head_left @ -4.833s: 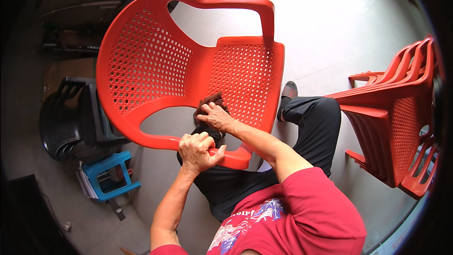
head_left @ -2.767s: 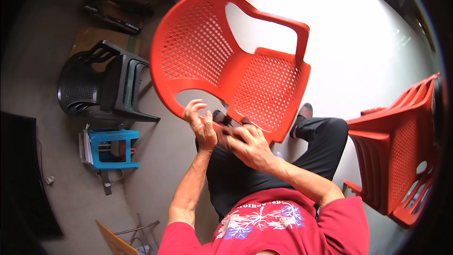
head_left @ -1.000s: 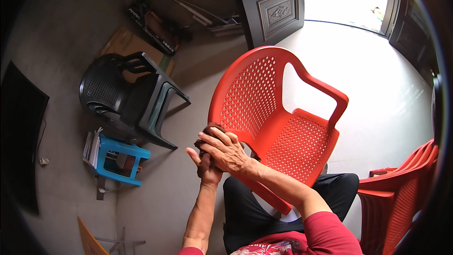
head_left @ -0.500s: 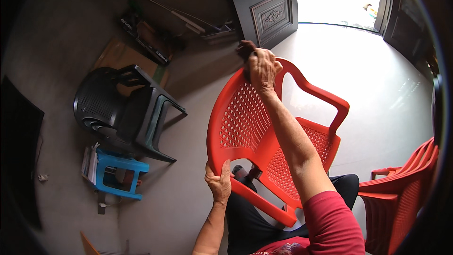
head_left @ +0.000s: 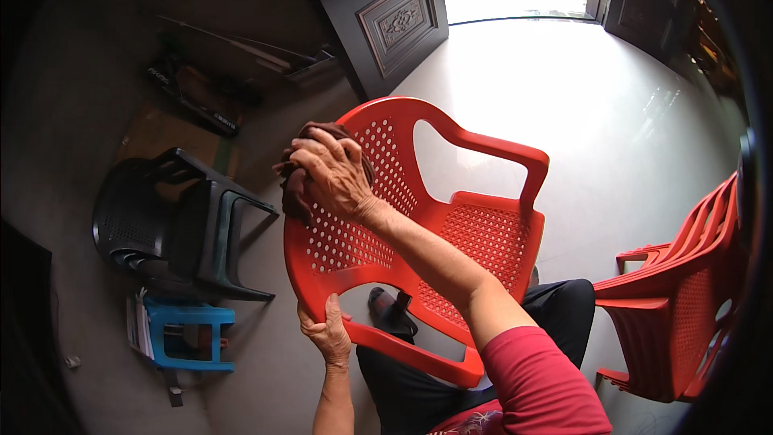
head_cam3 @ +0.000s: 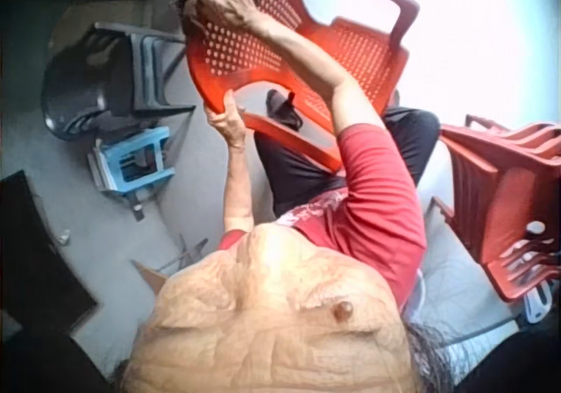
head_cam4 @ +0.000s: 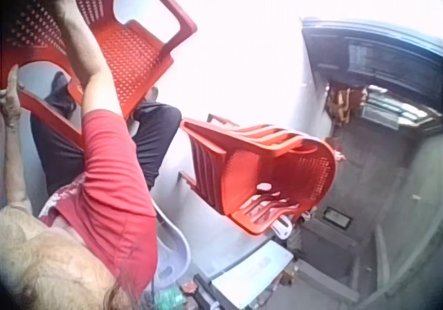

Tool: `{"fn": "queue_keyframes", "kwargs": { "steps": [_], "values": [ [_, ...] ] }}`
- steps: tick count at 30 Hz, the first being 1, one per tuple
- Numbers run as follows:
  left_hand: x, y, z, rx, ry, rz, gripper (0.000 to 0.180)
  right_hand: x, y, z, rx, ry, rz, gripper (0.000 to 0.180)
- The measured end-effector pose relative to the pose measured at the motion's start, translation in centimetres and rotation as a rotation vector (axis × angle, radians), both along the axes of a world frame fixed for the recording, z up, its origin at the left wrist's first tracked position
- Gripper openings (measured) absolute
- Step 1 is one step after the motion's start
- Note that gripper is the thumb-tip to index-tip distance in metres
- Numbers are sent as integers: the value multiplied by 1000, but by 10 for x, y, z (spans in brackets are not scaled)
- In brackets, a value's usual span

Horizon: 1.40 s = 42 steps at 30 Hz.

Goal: The person wipes a red plastic chair with a dark cloth, cleaning the seat, backrest, armrests, and legs. The person turns the chair over to clean the underside and then sets it upright before moving to another chair.

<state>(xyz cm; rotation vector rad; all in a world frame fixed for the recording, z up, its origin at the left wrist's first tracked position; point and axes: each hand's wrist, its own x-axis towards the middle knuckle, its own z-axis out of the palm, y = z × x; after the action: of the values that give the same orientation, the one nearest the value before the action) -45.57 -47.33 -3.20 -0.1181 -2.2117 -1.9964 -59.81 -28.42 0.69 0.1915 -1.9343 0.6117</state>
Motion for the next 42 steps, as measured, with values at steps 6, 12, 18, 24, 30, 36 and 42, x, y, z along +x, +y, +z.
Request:
{"fn": "queue_keyframes", "kwargs": {
  "steps": [6, 12, 18, 24, 30, 36, 42],
  "values": [
    [0, 0, -2, 7, 13, -15, 30, -11, 119, -41, -15, -61, -465, 46],
    [1, 4, -3, 8, 53, 33, 27, 64, 201, -97, 89, -539, -539, 29],
    [1, 9, 1, -16, 47, 17, 29, 119, 224, -91, 315, -726, -766, 21],
    [-1, 4, -6, -2, 47, 24, 28, 196, 254, -95, 124, -838, -1008, 19],
    [0, 9, -2, 44, 38, -17, 26, 220, 274, -107, -219, -864, -1018, 28],
    [0, 3, 1, 10, 16, -65, 23, 161, 258, -98, -74, -815, -1050, 22],
    [0, 7, 1, 44, 14, -37, 21, 49, 216, -90, -569, -560, -676, 31]
  ]
}}
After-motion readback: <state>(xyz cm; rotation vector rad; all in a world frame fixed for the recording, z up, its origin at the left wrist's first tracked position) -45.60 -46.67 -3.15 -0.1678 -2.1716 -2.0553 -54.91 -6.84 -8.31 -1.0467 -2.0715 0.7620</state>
